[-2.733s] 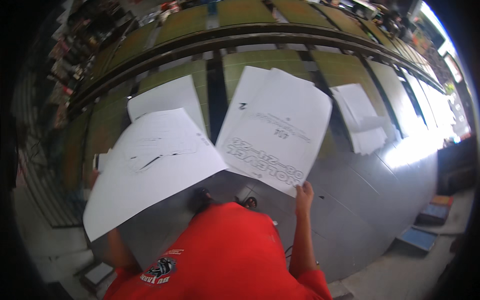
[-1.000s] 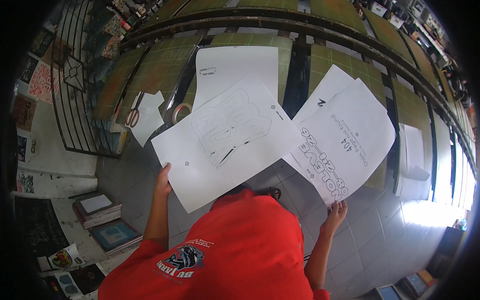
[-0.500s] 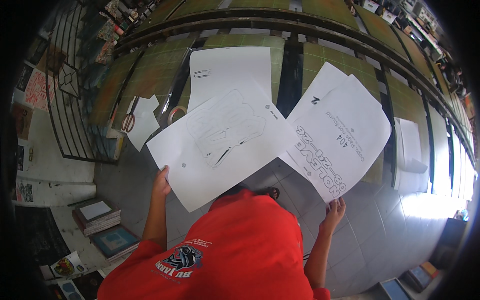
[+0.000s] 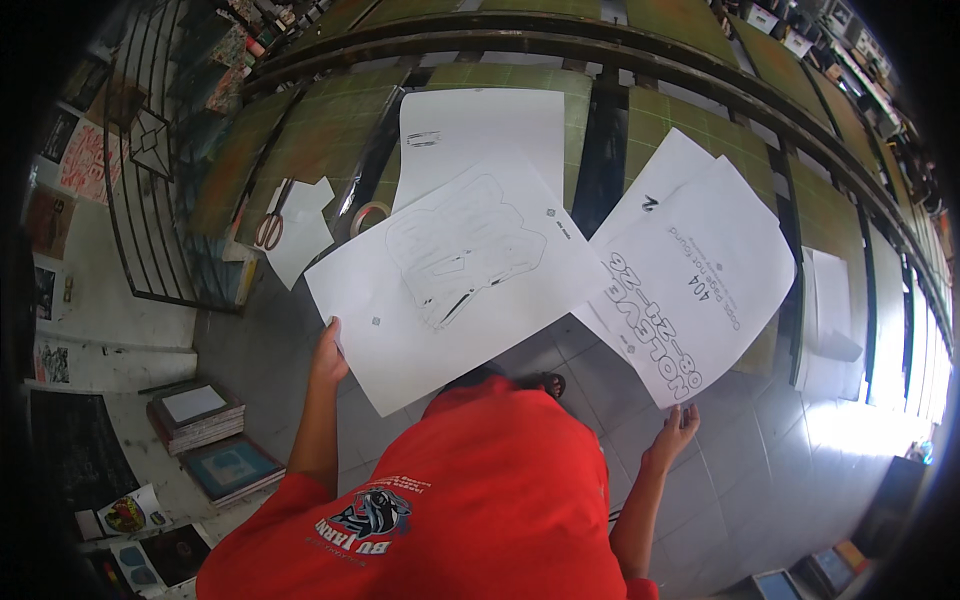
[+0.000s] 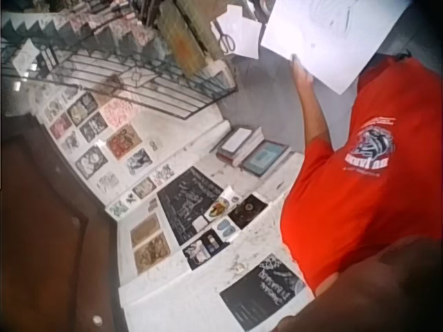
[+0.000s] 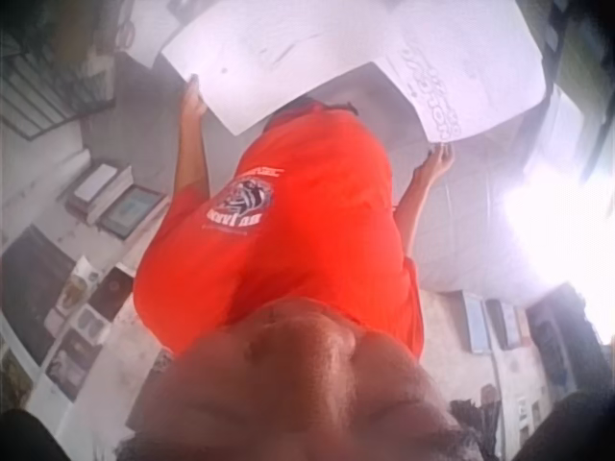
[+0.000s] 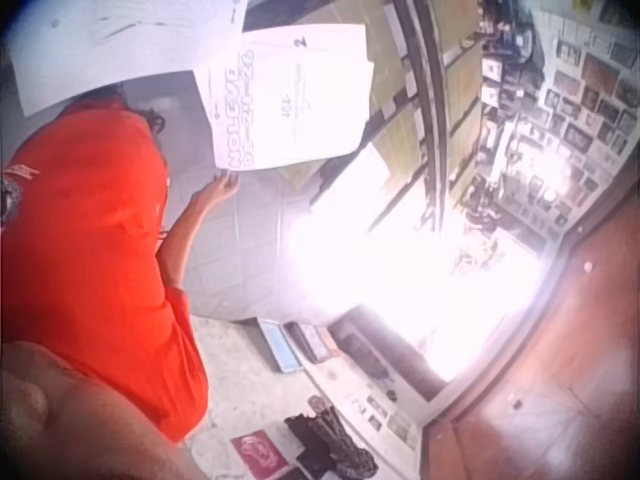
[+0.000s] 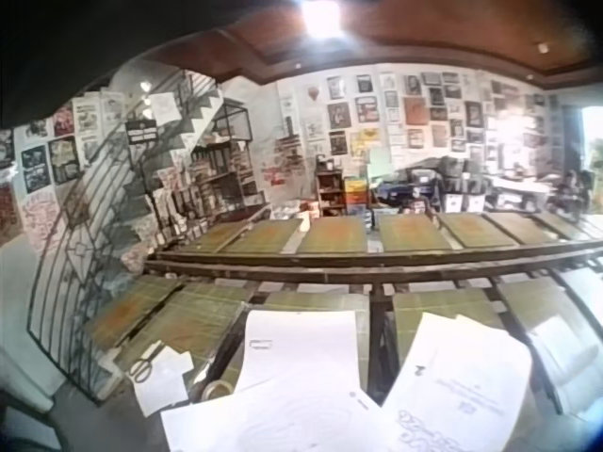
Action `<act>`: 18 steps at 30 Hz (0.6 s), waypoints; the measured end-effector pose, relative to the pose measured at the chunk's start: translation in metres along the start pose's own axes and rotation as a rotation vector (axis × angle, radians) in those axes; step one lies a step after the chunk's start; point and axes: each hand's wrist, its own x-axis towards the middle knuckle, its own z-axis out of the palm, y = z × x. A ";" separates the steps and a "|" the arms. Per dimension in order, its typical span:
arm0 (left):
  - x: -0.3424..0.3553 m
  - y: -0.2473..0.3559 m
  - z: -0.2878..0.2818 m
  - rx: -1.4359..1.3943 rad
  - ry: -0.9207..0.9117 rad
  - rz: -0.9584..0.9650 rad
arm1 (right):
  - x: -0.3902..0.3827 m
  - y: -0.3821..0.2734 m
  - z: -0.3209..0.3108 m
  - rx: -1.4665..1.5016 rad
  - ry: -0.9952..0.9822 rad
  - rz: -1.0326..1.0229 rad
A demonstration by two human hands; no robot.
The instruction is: The person places a screen onto a printing table, adjusts its position by hand, then walks to another table and sorts through several sheets of paper.
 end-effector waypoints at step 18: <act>0.014 -0.003 -0.016 0.026 0.059 -0.008 | 0.001 -0.001 0.014 0.095 -0.069 -0.020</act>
